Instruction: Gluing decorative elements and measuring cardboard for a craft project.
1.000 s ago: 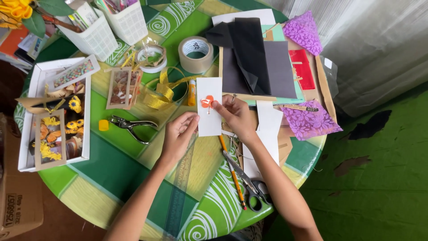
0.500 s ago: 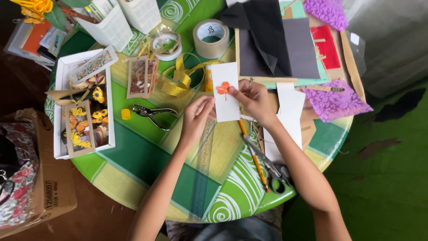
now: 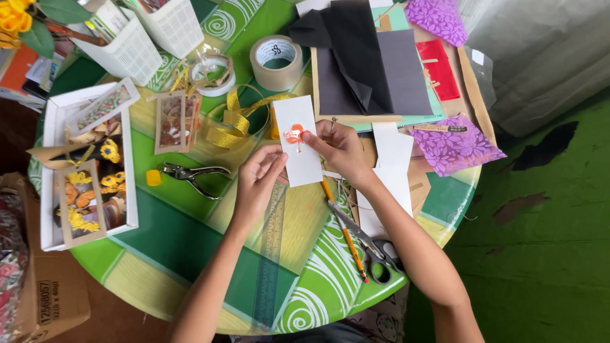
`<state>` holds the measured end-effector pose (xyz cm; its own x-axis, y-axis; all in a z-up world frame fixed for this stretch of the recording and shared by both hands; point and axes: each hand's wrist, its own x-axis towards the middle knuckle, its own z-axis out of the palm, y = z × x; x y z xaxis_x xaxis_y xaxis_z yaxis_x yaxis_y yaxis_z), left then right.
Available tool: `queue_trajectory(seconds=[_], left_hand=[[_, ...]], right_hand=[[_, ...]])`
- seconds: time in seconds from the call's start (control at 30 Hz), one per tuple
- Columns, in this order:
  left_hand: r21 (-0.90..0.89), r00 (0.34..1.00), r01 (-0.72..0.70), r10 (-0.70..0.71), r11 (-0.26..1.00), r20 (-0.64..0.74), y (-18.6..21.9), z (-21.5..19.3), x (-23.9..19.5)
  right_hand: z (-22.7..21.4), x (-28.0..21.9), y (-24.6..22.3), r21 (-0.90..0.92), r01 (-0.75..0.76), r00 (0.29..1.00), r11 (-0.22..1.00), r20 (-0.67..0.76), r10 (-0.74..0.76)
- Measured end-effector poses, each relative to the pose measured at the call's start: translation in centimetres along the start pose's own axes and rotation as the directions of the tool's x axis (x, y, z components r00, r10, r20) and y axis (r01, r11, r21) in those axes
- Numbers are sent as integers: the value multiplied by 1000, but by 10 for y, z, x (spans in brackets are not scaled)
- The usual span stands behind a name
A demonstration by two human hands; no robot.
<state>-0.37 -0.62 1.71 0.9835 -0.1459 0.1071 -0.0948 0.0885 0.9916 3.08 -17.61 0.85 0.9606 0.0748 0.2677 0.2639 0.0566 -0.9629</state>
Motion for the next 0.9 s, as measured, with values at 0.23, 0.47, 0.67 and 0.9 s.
queue_trajectory(seconds=[0.23, 0.47, 0.67, 0.9], left_hand=[[38, 999, -15, 14, 999, 35, -8, 3, -1], [-18, 993, -90, 91, 996, 73, -18, 5, -4], [-112, 984, -135, 147, 984, 103, -10, 6, -5], [-160, 990, -112, 124, 981, 68, -7, 11, -3]], right_hand=[[-9, -2, -5, -52, 6, 1000, 999, 23, -5], [-5, -8, -17, -26, 1, 996, 1000, 87, 1], [-2, -11, -24, -28, 5, 991, 1000, 135, -1], [-3, -6, -14, -23, 21, 997, 1000, 78, -19]])
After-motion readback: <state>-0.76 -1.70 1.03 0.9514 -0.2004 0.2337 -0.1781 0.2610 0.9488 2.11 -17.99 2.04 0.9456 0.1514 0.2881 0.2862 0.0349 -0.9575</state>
